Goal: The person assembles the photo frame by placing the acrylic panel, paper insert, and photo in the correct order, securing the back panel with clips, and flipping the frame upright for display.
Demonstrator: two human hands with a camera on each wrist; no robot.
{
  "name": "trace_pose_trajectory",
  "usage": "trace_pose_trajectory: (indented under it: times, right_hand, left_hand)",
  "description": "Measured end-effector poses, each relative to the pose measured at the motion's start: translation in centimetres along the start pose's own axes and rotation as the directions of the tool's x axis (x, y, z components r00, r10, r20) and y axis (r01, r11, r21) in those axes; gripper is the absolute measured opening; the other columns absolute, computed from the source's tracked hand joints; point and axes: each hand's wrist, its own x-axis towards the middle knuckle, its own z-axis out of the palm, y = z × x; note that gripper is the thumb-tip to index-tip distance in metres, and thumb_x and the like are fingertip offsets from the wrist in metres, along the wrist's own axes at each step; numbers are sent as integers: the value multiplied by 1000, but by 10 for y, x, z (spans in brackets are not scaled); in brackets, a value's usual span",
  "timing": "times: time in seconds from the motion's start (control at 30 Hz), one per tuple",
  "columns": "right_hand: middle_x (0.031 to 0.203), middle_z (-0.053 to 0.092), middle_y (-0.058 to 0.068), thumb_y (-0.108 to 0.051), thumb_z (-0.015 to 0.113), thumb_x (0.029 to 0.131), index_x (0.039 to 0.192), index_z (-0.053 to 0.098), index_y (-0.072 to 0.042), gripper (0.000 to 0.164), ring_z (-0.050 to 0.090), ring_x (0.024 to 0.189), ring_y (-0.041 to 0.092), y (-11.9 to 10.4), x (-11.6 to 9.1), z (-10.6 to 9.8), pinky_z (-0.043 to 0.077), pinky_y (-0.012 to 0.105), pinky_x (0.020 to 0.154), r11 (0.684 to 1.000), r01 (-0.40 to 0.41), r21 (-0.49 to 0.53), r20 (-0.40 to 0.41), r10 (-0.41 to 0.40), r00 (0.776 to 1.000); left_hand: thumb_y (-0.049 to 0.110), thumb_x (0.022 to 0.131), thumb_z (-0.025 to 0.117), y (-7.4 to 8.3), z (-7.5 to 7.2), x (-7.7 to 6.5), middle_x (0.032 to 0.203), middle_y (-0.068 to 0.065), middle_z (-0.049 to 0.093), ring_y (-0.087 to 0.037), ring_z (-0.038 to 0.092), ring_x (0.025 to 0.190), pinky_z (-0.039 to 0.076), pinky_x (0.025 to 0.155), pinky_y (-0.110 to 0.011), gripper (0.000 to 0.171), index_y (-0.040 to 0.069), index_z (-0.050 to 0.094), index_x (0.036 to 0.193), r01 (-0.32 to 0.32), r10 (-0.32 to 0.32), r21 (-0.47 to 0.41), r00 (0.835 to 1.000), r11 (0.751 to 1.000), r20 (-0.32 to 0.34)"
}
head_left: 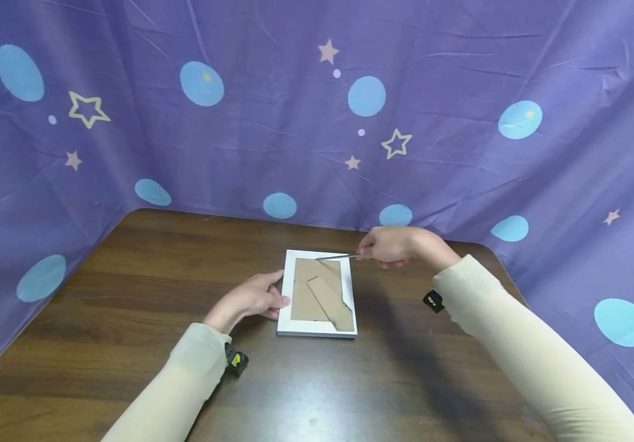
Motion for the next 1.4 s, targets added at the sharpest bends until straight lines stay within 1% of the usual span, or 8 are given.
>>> trace_pose_trajectory:
  times: [0.17,0.33,0.4,0.5,0.63,0.73,1.03,1.4]
  right_hand:
    - [59,43,-5,-21,45,114,106,72,-10,30,38,45,6,-8,3,5,36,20,45,990,41,-136,-36,-46,998]
    - [71,50,-3,-19,49,111,118,78,-13,30,45,49,7,-14,1,16,43,21,50,974,21,-224,-122,-50,991]
    - [76,52,3,-17,49,110,109,77,-7,29,45,55,8,-17,1,21,43,23,55,965,20,-263,-147,-60,987]
    - [99,73,5,-16,52,108,114,79,-6,29,61,74,10,-21,-1,28,56,29,71,945,11,-325,-206,-82,975]
    - [103,76,6,-16,54,106,105,79,-9,26,68,95,20,-27,-2,36,62,41,86,917,-27,-398,-252,-81,964]
    - [88,67,6,-15,54,106,89,73,-12,25,68,89,25,-30,-2,41,62,46,79,902,-47,-430,-268,-78,960]
    - [89,76,8,-9,56,101,94,75,-11,21,77,86,37,-36,-4,59,66,52,70,846,-27,-532,-298,-157,941]
    - [95,76,17,-2,53,101,113,75,-8,26,77,87,43,-35,-8,81,66,56,65,858,-114,-500,-381,-99,919]
  left_hand:
    - [2,101,70,0,-1,1,91,-14,61,-19,64,75,67,75,-32,83,-6,18,166,-6,5,18,1000,1000,16]
    - [1,102,69,0,-1,2,90,-13,59,-19,62,75,67,76,-32,83,-7,16,166,-13,13,12,999,1000,29]
    - [1,102,68,0,-1,2,89,-13,58,-19,62,75,67,76,-32,83,-9,15,165,-22,21,16,999,1000,38]
    - [0,102,67,0,-1,3,89,-13,57,-18,61,74,67,76,-32,82,-9,16,165,-28,28,15,999,999,42]
    - [-1,102,67,1,-1,3,88,-13,57,-18,61,73,67,77,-33,81,-10,16,164,-35,35,13,998,999,46]
    - [-2,102,67,1,-1,2,88,-12,56,-18,61,72,67,76,-33,81,-12,15,163,-46,45,15,997,999,54]
    - [-2,102,66,-2,-4,-1,89,-12,55,-17,61,71,67,76,-33,79,-13,16,163,-59,58,16,997,998,57]
    - [-1,102,66,0,-2,1,89,-13,55,-18,60,71,67,76,-33,80,-12,16,163,-56,55,16,996,998,64]
